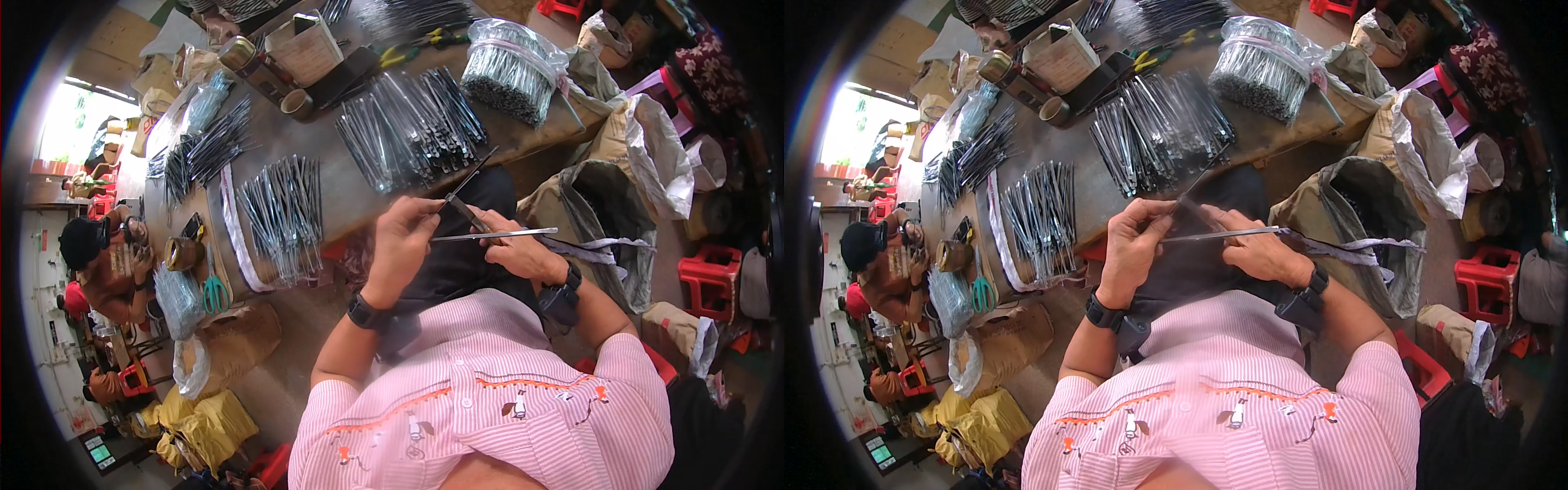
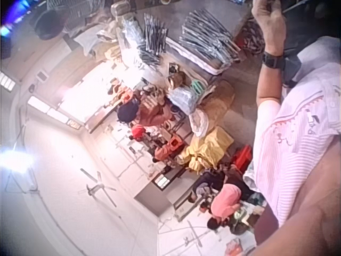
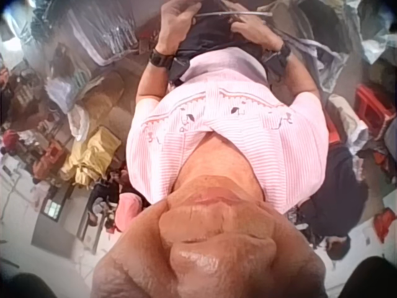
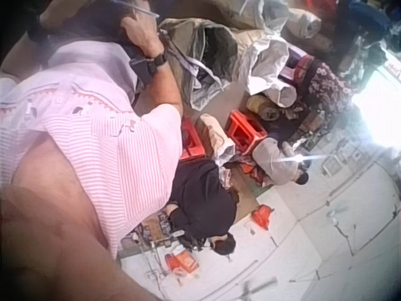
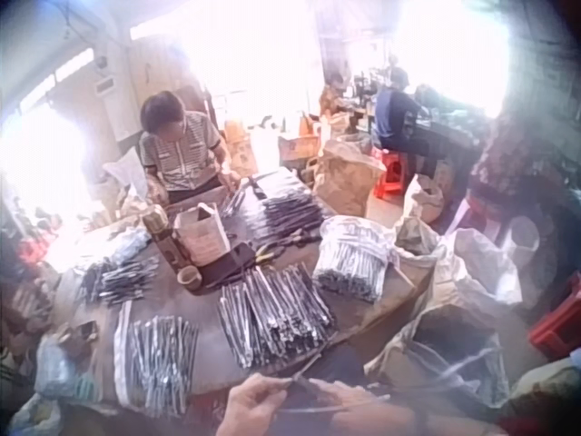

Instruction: The person repeatedly picks up thin metal rods from a table, uses pliers to cut each rod, and places the cut pieces back on the table. The person then gathers the cut pieces into a bundle.

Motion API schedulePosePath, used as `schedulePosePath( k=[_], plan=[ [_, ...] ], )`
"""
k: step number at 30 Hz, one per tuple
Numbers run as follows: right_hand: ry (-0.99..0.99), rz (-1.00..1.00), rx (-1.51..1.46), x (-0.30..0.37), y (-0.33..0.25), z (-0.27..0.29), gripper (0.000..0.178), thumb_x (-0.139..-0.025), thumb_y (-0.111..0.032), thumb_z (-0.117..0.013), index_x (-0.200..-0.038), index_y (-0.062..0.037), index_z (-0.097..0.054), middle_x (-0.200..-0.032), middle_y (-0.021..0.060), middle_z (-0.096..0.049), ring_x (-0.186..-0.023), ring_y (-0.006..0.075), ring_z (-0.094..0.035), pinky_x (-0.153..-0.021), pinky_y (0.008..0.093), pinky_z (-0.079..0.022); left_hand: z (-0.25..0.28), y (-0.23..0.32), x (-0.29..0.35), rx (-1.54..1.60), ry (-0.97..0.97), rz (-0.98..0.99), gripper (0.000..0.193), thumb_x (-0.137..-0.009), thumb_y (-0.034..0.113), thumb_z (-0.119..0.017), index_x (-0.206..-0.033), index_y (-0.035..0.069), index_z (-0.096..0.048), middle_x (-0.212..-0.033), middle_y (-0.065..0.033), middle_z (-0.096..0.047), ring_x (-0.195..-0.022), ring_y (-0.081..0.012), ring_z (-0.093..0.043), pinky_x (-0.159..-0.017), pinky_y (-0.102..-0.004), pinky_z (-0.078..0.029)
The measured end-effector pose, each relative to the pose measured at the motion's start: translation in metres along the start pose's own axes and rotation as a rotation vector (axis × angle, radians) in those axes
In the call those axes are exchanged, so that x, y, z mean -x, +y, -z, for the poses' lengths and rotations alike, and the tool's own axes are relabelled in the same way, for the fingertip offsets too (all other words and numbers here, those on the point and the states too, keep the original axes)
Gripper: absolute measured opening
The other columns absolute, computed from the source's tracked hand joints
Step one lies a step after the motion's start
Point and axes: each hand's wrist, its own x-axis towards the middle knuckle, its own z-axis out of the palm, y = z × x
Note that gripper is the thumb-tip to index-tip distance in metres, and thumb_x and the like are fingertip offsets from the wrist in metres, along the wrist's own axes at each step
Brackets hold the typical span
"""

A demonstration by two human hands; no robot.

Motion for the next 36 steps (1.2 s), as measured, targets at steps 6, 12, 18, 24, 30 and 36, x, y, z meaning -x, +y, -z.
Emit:
schedulePosePath(
  k=[6,12,18,24,30,36],
  plan=[
    [0.163,0.174,0.263,-0.006,0.009,0.001,0.072,-0.07,-0.002,-0.048,-0.141,-0.0097,-0.043,-0.104,0.0159,-0.055,-0.081,0.0238,-0.053,-0.073,0.0319,-0.046,0.004,-0.006,-0.002,-0.057,0.01,-0.027,0.015,-0.09,0.0,-0.061,-0.103,0.002,-0.068,-0.077,0.002,-0.061,-0.056,-0.0006,-0.046,-0.047,-0.0161,-0.036],
    [0.229,0.176,0.244,-0.007,0.008,-0.001,0.039,-0.075,-0.005,-0.052,-0.113,-0.0025,-0.061,-0.069,0.018,-0.056,-0.058,0.0294,-0.052,-0.059,0.0383,-0.045,0.003,-0.007,-0.001,-0.044,0.002,0.031,0.015,-0.089,0.003,-0.062,-0.103,0.001,-0.068,-0.074,0.0032,-0.058,-0.055,-0.0014,-0.045,-0.046,-0.0172,-0.035],
    [0.238,0.19,0.285,-0.006,0.002,0.001,0.032,-0.075,-0.008,-0.055,-0.106,-0.0012,-0.06,-0.066,0.0185,-0.054,-0.057,0.0307,-0.052,-0.057,0.0373,-0.045,0.007,0.0,-0.002,-0.15,-0.034,0.036,0.019,-0.09,0.01,-0.063,-0.106,0.001,-0.067,-0.085,-0.0002,-0.054,-0.065,-0.0056,-0.049,-0.057,-0.0204,-0.042],
    [0.202,0.041,0.19,-0.02,-0.011,-0.004,0.03,-0.076,-0.013,-0.056,-0.104,-0.005,-0.062,-0.079,0.0244,-0.062,-0.075,0.0444,-0.06,-0.069,0.0464,-0.048,0.017,0.017,0.016,-0.519,0.143,-0.18,0.024,-0.085,0.011,-0.069,-0.107,0.001,-0.067,-0.088,-0.0143,-0.056,-0.074,-0.0231,-0.058,-0.069,-0.0323,-0.048],
    [0.104,0.057,0.137,-0.044,-0.016,-0.02,0.042,-0.078,-0.016,-0.053,-0.119,-0.0078,-0.057,-0.083,0.0235,-0.062,-0.076,0.043,-0.06,-0.068,0.0435,-0.048,0.049,-0.003,0.019,-0.579,0.298,-0.173,0.019,-0.084,0.007,-0.065,-0.101,-0.001,-0.068,-0.085,-0.015,-0.059,-0.076,-0.0285,-0.059,-0.072,-0.0344,-0.047],
    [-0.02,-0.033,-0.155,-0.05,-0.016,-0.02,0.045,-0.08,-0.01,-0.048,-0.124,-0.0011,-0.053,-0.075,0.008,-0.061,-0.064,0.0192,-0.059,-0.062,0.0309,-0.048,0.127,-0.063,-0.002,-0.694,0.595,-0.121,0.027,-0.088,0.01,-0.062,-0.107,-0.008,-0.065,-0.089,-0.0173,-0.069,-0.076,-0.0191,-0.064,-0.071,-0.0313,-0.05]
  ],
)
